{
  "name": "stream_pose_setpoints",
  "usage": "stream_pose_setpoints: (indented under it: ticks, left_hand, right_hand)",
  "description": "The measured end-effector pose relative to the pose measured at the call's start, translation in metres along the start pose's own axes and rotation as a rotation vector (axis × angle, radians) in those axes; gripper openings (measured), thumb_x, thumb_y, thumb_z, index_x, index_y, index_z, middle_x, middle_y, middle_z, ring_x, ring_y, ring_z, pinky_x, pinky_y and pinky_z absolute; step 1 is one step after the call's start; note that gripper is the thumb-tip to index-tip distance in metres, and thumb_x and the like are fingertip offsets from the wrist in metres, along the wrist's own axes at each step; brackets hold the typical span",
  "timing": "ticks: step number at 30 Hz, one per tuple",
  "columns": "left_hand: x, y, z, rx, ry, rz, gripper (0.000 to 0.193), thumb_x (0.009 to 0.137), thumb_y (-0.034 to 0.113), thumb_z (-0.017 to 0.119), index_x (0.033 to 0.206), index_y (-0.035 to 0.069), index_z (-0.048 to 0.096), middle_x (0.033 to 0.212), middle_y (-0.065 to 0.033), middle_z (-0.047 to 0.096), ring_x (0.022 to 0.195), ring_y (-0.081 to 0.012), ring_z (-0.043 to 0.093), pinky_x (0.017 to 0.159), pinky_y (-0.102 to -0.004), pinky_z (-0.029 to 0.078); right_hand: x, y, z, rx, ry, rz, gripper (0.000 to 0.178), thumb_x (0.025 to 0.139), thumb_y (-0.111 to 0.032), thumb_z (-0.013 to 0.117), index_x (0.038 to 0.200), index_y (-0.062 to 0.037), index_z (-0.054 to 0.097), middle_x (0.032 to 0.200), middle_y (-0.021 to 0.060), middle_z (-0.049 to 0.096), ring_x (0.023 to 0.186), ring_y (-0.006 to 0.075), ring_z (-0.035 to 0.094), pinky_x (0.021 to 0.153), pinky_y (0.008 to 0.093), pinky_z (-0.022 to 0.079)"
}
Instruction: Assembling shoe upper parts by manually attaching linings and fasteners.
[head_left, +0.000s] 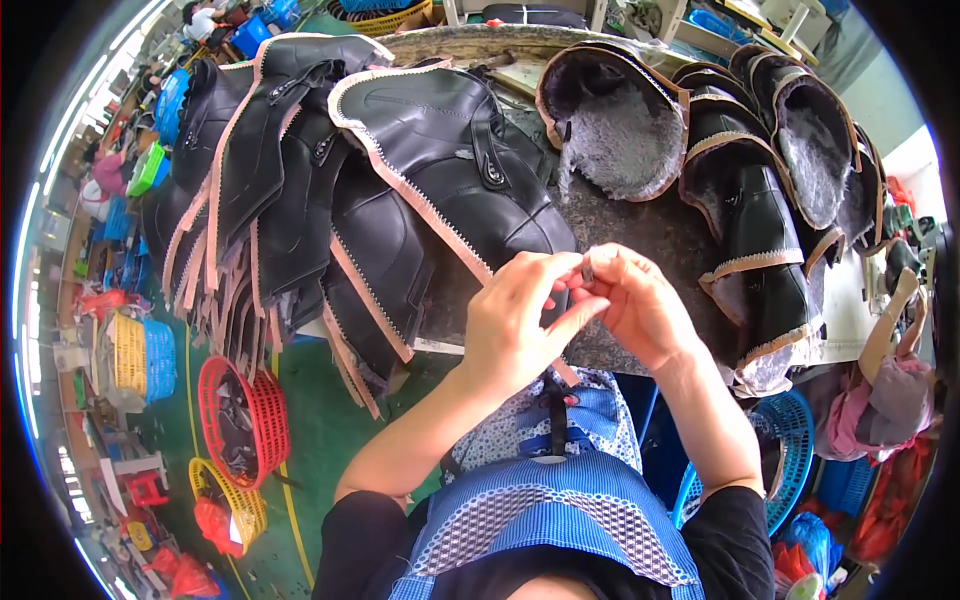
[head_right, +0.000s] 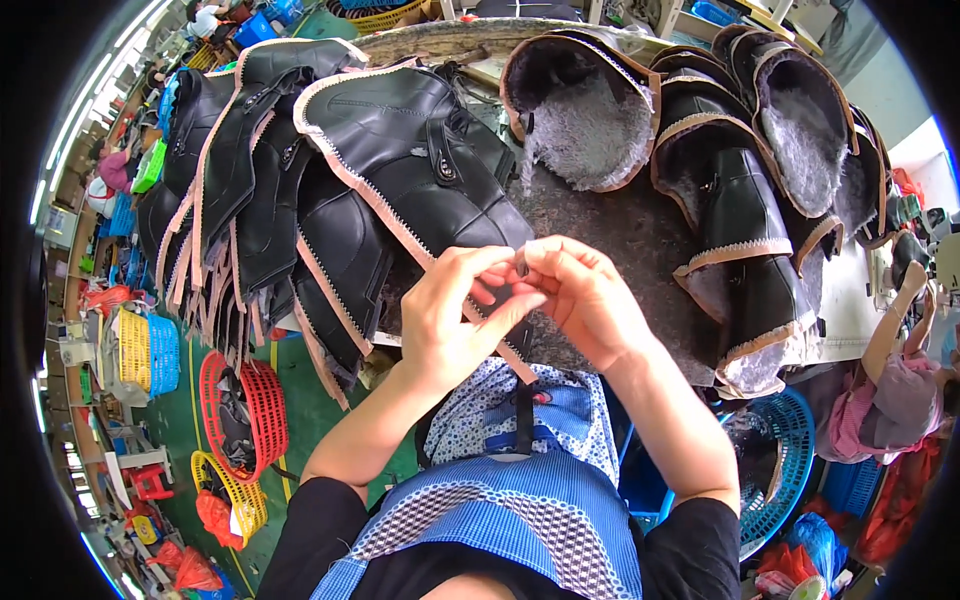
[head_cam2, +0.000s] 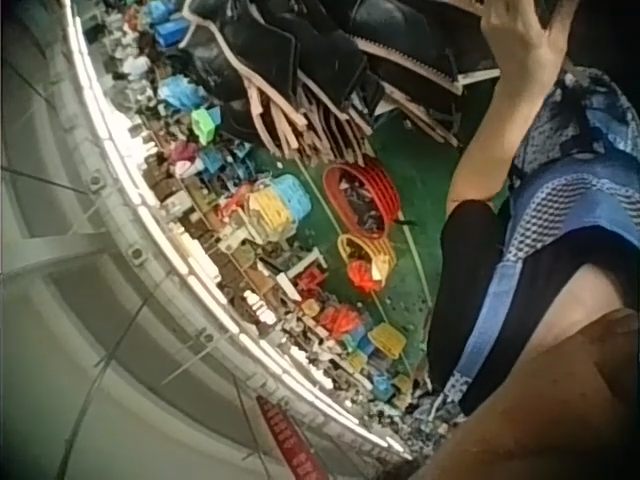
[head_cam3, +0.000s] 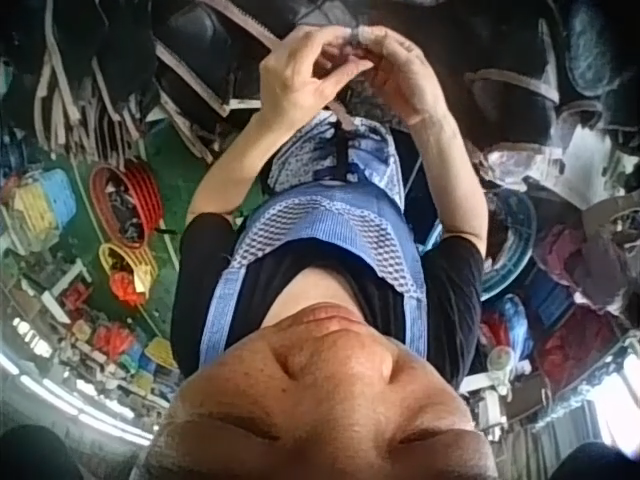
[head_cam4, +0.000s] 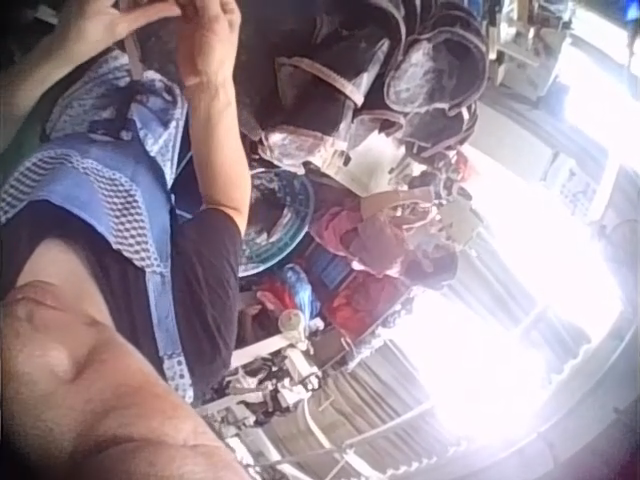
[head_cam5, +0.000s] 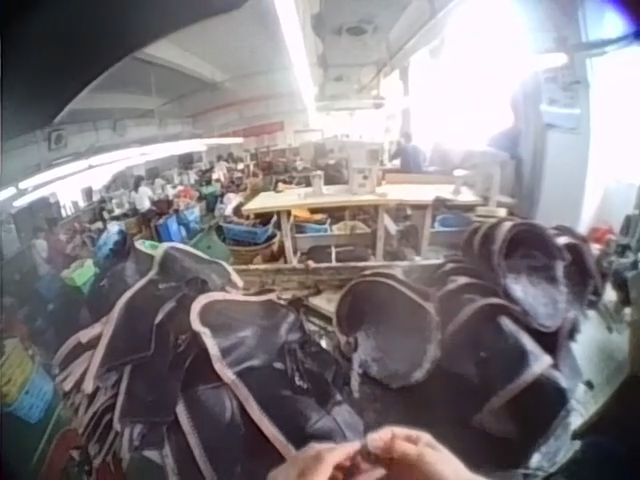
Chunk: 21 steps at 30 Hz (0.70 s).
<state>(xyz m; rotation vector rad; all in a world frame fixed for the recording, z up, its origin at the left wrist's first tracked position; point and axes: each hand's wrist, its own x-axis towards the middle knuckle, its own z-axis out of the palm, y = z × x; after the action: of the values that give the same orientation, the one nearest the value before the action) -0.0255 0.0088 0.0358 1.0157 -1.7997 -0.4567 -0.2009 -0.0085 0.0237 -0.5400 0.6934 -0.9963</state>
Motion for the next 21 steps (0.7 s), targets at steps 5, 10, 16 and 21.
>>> stream_pose_setpoints:
  ticks: [5,10,16,21]
  left_hand:
    - [-0.015,0.001,0.001,0.148,0.03,0.157,0.023,0.079,0.002,0.078,0.1,0.002,0.069,0.085,-0.0085,0.07,0.068,-0.0154,0.068,0.059,-0.0286,0.056]
    - [-0.04,0.003,0.004,-0.994,-0.118,-0.785,0.014,0.09,0.003,0.068,0.104,-0.002,0.07,0.094,-0.0133,0.073,0.085,-0.0167,0.072,0.075,-0.027,0.059]
    - [-0.07,-0.001,-0.031,-0.858,-0.308,-0.822,0.026,0.098,0.012,0.057,0.074,0.005,0.052,0.068,0.0004,0.054,0.055,-0.0055,0.05,0.05,-0.0208,0.042]
    - [-0.093,0.001,-0.049,0.237,-0.698,-0.196,0.026,0.085,0.03,0.075,0.077,0.006,0.068,0.058,-0.0067,0.057,0.051,-0.0183,0.06,0.049,-0.0337,0.047]
  right_hand:
    - [-0.022,0.021,0.003,-0.159,0.089,-0.186,0.009,0.094,-0.011,0.065,0.098,-0.0029,0.067,0.096,0.0022,0.068,0.09,0.0092,0.064,0.084,0.0243,0.051]
    - [-0.037,0.03,0.008,-0.37,0.059,-0.369,0.005,0.093,-0.002,0.065,0.095,0.0025,0.064,0.088,0.0058,0.067,0.084,0.0131,0.066,0.078,0.0265,0.055]
    - [-0.064,0.031,-0.02,-0.301,0.252,-0.24,0.008,0.093,-0.011,0.065,0.09,-0.0047,0.063,0.07,-0.0022,0.059,0.06,0.0038,0.052,0.057,0.0192,0.043]
    - [-0.069,0.029,-0.029,-0.214,0.244,-0.165,0.007,0.096,-0.009,0.06,0.093,-0.0029,0.061,0.073,0.0024,0.063,0.062,0.0069,0.058,0.059,0.0211,0.047]
